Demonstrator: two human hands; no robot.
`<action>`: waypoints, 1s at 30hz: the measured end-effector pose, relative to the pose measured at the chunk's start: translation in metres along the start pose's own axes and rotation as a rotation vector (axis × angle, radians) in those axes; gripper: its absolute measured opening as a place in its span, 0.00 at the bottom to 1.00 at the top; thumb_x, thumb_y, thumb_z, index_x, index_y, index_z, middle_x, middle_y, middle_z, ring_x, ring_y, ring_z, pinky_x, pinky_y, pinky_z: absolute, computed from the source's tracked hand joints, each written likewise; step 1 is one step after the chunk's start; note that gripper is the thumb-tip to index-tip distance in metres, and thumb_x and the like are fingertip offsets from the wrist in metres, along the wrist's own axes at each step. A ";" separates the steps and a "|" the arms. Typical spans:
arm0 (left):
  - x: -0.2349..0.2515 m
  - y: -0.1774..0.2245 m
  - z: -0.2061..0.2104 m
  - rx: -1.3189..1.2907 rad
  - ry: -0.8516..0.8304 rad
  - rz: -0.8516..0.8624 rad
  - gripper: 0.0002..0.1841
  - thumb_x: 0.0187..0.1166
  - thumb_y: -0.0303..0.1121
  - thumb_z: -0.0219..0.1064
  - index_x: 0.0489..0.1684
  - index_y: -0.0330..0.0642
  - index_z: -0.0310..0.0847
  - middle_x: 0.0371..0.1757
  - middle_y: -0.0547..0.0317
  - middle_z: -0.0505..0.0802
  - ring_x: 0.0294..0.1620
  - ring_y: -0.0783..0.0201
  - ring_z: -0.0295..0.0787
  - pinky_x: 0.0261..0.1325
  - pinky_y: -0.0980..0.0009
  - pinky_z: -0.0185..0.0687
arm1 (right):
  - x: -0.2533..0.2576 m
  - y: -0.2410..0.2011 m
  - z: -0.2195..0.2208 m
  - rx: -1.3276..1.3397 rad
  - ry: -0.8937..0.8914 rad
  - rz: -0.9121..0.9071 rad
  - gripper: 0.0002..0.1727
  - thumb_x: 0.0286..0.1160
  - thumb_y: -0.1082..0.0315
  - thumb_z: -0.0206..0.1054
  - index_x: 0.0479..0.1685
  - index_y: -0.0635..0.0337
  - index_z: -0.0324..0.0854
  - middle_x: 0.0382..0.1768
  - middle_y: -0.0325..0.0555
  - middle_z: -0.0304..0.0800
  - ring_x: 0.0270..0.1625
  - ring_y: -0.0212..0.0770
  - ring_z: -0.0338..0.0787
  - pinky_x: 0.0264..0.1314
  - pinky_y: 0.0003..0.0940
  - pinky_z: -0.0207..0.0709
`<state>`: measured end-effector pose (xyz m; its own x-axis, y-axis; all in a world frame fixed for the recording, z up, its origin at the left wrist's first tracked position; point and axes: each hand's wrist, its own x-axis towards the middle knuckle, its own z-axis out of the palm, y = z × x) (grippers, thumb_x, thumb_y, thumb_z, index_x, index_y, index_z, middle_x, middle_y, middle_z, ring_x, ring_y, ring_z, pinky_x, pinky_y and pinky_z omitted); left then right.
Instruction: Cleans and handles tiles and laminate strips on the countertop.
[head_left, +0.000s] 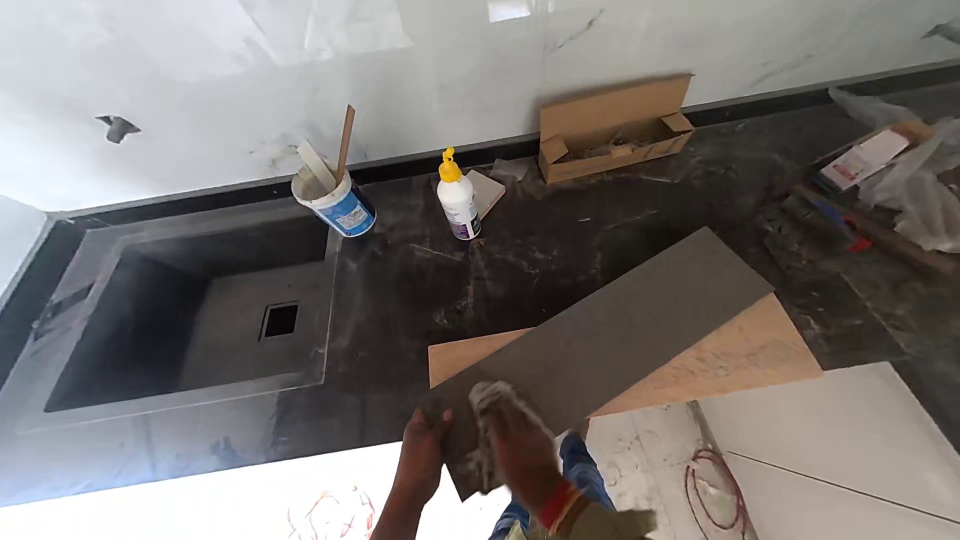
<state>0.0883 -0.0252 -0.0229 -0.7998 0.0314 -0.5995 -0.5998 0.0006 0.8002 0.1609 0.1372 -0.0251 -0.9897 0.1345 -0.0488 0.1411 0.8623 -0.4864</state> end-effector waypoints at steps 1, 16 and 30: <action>0.002 0.000 0.000 -0.002 -0.007 0.007 0.18 0.84 0.21 0.61 0.71 0.30 0.68 0.52 0.44 0.92 0.46 0.58 0.95 0.48 0.60 0.94 | 0.000 -0.005 -0.002 0.040 -0.055 -0.031 0.17 0.75 0.73 0.64 0.61 0.60 0.87 0.63 0.59 0.89 0.58 0.57 0.94 0.55 0.52 0.90; 0.002 0.017 -0.014 -0.046 -0.226 -0.167 0.14 0.94 0.33 0.50 0.68 0.35 0.70 0.44 0.49 0.93 0.40 0.58 0.95 0.44 0.60 0.94 | 0.058 0.001 -0.008 0.133 -0.113 0.022 0.21 0.81 0.71 0.63 0.72 0.60 0.82 0.68 0.61 0.87 0.64 0.60 0.91 0.65 0.56 0.85; 0.013 0.017 -0.012 -0.014 -0.140 -0.231 0.17 0.95 0.39 0.50 0.63 0.34 0.76 0.42 0.44 0.94 0.39 0.52 0.96 0.40 0.57 0.95 | 0.030 0.006 0.000 0.071 -0.029 0.077 0.25 0.76 0.69 0.68 0.75 0.57 0.81 0.73 0.60 0.83 0.67 0.60 0.89 0.63 0.58 0.85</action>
<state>0.0673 -0.0368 -0.0172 -0.6307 0.1699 -0.7572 -0.7673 0.0096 0.6413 0.1321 0.1458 -0.0296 -0.9764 0.1839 -0.1131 0.2157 0.8128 -0.5412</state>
